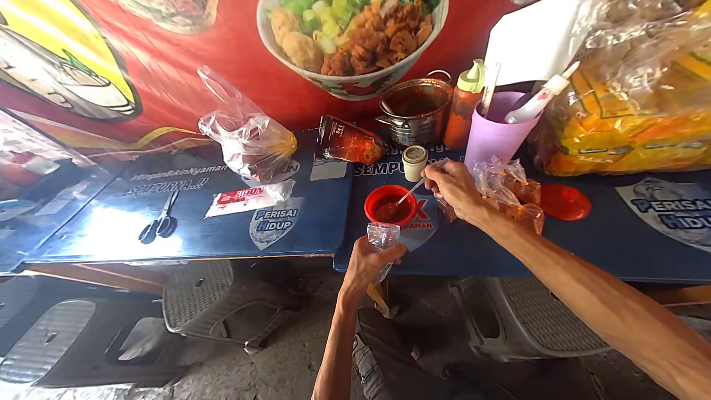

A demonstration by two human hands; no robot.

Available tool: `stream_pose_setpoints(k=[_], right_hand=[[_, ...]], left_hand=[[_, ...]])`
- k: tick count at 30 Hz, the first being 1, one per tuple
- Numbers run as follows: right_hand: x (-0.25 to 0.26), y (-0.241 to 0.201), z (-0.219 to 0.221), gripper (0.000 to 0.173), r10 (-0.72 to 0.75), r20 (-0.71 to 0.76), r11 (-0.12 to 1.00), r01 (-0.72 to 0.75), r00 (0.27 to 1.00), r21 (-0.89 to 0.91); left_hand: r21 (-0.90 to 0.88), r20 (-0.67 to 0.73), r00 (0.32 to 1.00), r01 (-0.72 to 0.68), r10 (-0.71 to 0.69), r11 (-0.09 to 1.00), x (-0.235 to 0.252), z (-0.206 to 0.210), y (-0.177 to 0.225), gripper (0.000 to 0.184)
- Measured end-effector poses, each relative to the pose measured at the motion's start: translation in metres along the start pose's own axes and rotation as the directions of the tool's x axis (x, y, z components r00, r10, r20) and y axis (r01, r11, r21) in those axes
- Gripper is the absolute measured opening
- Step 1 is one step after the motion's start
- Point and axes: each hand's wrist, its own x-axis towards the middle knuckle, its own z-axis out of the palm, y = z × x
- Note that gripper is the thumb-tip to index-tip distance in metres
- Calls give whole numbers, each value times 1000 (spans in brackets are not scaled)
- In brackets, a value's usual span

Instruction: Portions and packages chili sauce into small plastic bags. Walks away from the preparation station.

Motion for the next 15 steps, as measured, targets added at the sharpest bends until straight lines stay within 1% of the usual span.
stream_pose_setpoints(k=[6,10,13,15], right_hand=[[-6,-19,-5,23,-35,-8,999,35,999,-10],[-5,-29,-3,19,-84,-10,996,84,996,28],[-14,-30,-5,21,-154,54,988,155,987,-8],[-20,-30,-8,21,-245,137,967,252,960,-31]], left_hand=[[-17,-2,1000,26,-26,1000,4,1,2,20],[-21,3,1000,27,-27,999,6,2,2,19],[-18,7,999,32,-32,999,7,4,2,20],[-22,10,1000,24,-24,999,7,4,3,22]])
